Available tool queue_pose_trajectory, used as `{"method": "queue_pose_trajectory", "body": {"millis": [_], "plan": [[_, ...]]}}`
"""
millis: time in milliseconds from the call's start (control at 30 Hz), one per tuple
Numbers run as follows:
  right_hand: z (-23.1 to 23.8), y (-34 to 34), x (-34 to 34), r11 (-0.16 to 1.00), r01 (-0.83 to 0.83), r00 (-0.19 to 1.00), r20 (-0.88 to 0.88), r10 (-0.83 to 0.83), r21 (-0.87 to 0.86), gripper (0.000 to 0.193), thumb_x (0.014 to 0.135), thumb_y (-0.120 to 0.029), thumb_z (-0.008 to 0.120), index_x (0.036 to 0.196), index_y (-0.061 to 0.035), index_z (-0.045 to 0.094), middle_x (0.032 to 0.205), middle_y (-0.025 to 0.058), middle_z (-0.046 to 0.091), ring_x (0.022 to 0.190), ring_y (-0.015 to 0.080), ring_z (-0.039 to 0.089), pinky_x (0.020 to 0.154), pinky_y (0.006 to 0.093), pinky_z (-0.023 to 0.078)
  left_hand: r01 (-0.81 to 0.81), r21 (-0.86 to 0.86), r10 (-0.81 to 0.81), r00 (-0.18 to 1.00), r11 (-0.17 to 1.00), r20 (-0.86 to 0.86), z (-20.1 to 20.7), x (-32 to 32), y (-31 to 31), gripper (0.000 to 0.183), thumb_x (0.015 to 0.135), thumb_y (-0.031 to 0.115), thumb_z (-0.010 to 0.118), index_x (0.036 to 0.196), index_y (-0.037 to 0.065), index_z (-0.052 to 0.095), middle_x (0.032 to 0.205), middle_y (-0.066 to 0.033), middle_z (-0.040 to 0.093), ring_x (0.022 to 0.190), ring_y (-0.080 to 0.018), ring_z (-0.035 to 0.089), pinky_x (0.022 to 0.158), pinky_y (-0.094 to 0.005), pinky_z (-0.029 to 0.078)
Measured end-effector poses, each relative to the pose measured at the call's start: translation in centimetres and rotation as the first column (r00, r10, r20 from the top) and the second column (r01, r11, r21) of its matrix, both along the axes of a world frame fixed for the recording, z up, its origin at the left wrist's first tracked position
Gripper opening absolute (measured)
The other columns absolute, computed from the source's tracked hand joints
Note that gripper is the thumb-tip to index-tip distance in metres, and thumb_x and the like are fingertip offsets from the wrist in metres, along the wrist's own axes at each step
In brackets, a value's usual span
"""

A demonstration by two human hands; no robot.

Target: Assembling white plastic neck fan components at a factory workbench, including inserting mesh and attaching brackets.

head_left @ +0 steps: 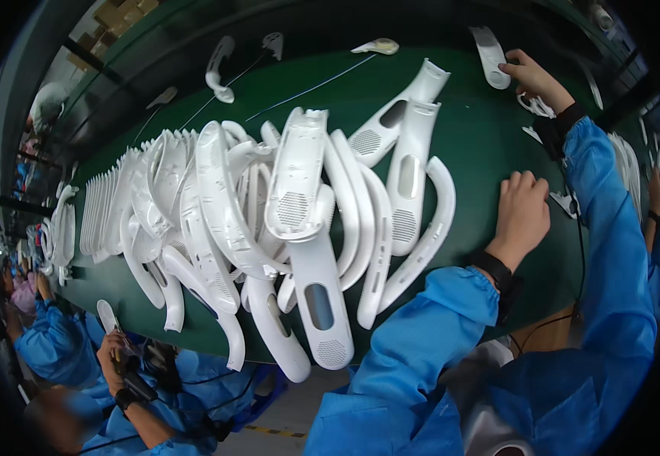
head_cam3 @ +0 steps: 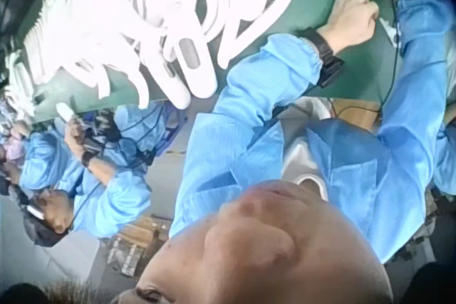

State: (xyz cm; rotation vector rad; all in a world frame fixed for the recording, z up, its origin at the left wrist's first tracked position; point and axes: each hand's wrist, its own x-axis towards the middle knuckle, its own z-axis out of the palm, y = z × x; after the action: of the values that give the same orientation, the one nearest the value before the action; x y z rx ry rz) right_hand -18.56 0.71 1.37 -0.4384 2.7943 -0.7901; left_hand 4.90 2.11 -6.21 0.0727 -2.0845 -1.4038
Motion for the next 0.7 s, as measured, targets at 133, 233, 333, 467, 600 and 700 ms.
{"method": "queue_pose_trajectory", "body": {"millis": [133,233,333,467,600,700], "plan": [[2.6,-4.5,-2.7,0.881,-0.394,0.731,-0.492,0.473,0.261,0.043,0.082,-0.032,0.065,0.114,-0.0051,0.057,0.095,0.0139,0.066,0.084,0.0236,0.063,0.074,0.0364,0.051,0.074,-0.043,-0.074,0.997,0.996,0.006,1.2,-0.3,1.6,0.012,0.069,0.001,0.061,0.080,0.005,0.061,0.088,-0.0118,0.053,0.090,-0.0290,0.048,0.079,-0.0388,0.037],[5.0,-16.1,4.8,0.624,-0.755,0.601,-0.168,0.781,0.201,0.041,0.086,-0.024,0.063,0.121,-0.0032,0.055,0.104,0.0122,0.065,0.092,0.0225,0.063,0.082,0.0326,0.050,0.096,-0.154,-0.076,0.988,0.983,0.134,0.9,0.2,0.1,0.012,0.070,0.003,0.060,0.081,0.006,0.062,0.091,-0.0114,0.054,0.094,-0.0281,0.048,0.082,-0.0378,0.037],[5.2,-23.5,12.0,0.332,-0.923,0.335,-0.017,0.942,0.197,0.045,0.088,-0.032,0.063,0.128,-0.0135,0.055,0.122,0.0167,0.056,0.115,0.0307,0.053,0.098,0.0395,0.042,0.233,-0.211,-0.170,0.945,0.949,0.279,1.4,0.4,-1.2,0.023,0.073,0.011,0.059,0.092,0.000,0.064,0.105,-0.0161,0.054,0.103,-0.0305,0.046,0.089,-0.0371,0.035],[3.2,-29.2,12.9,0.362,-0.853,0.369,-0.058,0.928,0.375,0.052,0.089,-0.046,0.057,0.134,-0.0221,0.052,0.139,0.0204,0.041,0.119,0.0370,0.051,0.099,0.0446,0.042,0.253,-0.204,-0.149,0.895,0.946,0.421,2.3,0.3,-0.7,0.025,0.078,0.015,0.058,0.099,0.001,0.062,0.109,-0.0169,0.054,0.103,-0.0317,0.048,0.088,-0.0402,0.038],[-10.9,-26.2,11.8,-0.019,-0.866,0.174,-0.337,0.925,-0.500,0.028,0.079,-0.015,0.069,0.105,-0.0049,0.067,0.096,0.0145,0.068,0.083,0.0232,0.066,0.074,0.0353,0.054,0.276,-0.200,-0.159,0.875,0.940,0.458,2.0,-0.6,-3.6,0.021,0.080,0.015,0.056,0.098,0.007,0.063,0.105,-0.0120,0.057,0.101,-0.0290,0.050,0.086,-0.0424,0.040],[-16.6,-30.9,13.1,-0.047,-0.913,0.100,-0.334,0.937,-0.406,0.023,0.077,-0.017,0.069,0.093,-0.0037,0.063,0.085,0.0133,0.062,0.075,0.0230,0.059,0.068,0.0358,0.048,0.276,-0.222,-0.148,0.875,0.935,0.462,0.6,-1.6,-6.1,0.017,0.082,0.016,0.055,0.097,0.011,0.063,0.102,-0.0082,0.058,0.100,-0.0270,0.052,0.084,-0.0441,0.041]]}}
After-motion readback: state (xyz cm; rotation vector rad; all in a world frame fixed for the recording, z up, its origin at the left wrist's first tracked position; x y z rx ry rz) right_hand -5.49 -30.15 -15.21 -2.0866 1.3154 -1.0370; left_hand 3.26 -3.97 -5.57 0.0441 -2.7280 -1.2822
